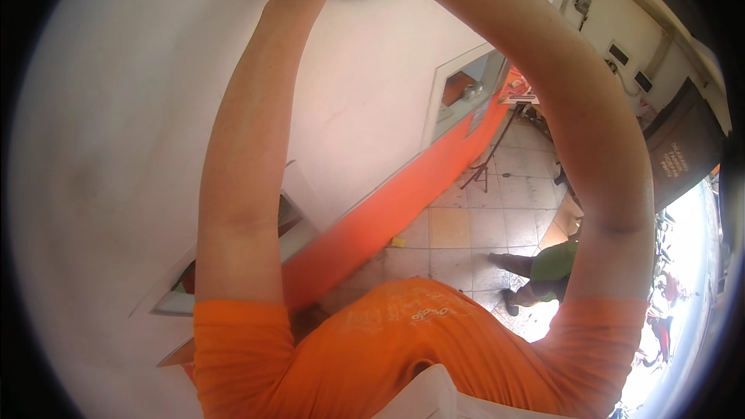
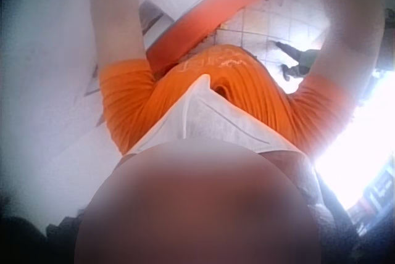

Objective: The person uses a screwdriver to tighten screws on the mounting bracket of a wall-mounted fan. They repeatedly insert the tool into screw slots and turn it to secure the fan to the wall.

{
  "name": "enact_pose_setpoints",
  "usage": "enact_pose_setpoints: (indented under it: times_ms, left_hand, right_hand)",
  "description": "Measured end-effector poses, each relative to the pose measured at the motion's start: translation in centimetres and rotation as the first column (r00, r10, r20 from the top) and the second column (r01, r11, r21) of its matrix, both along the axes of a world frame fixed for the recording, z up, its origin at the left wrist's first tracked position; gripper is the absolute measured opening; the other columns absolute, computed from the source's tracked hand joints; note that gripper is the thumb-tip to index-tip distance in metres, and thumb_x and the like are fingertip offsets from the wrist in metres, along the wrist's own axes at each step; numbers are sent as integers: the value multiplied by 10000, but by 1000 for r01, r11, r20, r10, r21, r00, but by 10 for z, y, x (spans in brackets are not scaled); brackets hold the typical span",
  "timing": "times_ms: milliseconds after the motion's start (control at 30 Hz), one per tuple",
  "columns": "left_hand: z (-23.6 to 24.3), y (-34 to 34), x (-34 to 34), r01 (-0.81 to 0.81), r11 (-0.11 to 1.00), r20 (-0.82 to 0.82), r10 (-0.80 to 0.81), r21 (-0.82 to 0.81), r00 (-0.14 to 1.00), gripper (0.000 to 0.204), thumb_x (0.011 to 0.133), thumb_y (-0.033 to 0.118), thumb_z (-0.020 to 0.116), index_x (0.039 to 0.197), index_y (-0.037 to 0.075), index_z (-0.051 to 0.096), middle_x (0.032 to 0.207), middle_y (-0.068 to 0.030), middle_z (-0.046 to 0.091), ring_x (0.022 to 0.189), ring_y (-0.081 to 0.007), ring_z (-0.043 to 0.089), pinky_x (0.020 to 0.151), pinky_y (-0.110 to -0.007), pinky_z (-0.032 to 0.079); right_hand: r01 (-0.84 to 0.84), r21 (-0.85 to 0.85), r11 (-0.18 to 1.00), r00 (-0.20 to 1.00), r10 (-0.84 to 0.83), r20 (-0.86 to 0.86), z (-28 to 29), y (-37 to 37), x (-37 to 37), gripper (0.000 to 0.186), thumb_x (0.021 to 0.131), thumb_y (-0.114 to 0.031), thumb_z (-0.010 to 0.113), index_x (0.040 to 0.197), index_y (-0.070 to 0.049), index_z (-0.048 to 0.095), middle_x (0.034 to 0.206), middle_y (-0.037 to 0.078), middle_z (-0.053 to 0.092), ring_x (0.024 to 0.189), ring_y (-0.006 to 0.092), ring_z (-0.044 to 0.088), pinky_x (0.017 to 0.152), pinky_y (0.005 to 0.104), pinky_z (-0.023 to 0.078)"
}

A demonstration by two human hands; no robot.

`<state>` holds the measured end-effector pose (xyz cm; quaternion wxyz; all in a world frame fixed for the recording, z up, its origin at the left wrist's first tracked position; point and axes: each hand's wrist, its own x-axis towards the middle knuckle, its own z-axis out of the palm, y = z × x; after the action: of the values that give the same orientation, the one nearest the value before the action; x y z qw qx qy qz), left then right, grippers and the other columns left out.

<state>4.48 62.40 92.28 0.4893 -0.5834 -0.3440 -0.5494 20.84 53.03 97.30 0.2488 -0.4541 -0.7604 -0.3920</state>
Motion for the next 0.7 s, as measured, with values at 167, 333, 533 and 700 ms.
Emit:
enact_pose_setpoints:
  times_ms: [167, 333, 533, 700]
  left_hand:
    - [-1, -1, 2, -7, 1000, 5, 7, -7, 1000, 99, 819, 168, 789, 911, 148, 818, 1270, -32, 632, 1234, -304, 514, 1018, -502, 378]
    - [2, -1, 4, -19, 1000, 9, 20, -14, 1000, 108, 818, 178, 782, 915, 147, 819, 1276, -40, 637, 1236, -307, 518, 1023, -505, 378]
    - [1, 1, 1, 6, 1000, 5, -6, -5, 1000, 114, 817, 183, 782, 918, 149, 821, 1291, -44, 638, 1243, -310, 516, 1029, -509, 375]
    - [1, 4, 2, -22, 999, 6, 22, 27, 1000, 122, 812, 177, 784, 924, 147, 821, 1305, -45, 634, 1245, -309, 511, 1033, -510, 373]
  right_hand:
    - [-2, -134, 991, 1000, 4, 16, -6, -5, 6, 131, 888, -37, 671, 966, 7, 767, 951, 201, 776, 859, 340, 791, 725, 422, 640]
    - [-100, 254, 962, 970, 152, -190, -20, -1, -1, 176, 897, -47, 672, 1056, 27, 677, 1057, 225, 718, 868, 364, 778, 733, 453, 634]
    - [129, -189, 973, 991, -121, 54, 10, -4, 2, 177, 909, -84, 685, 1048, 26, 688, 1046, 217, 727, 908, 366, 777, 751, 449, 634]
    - [-83, 81, 993, 984, 94, -149, -10, -6, -17, 87, 901, -56, 674, 907, 0, 741, 895, 193, 773, 862, 353, 785, 740, 440, 634]
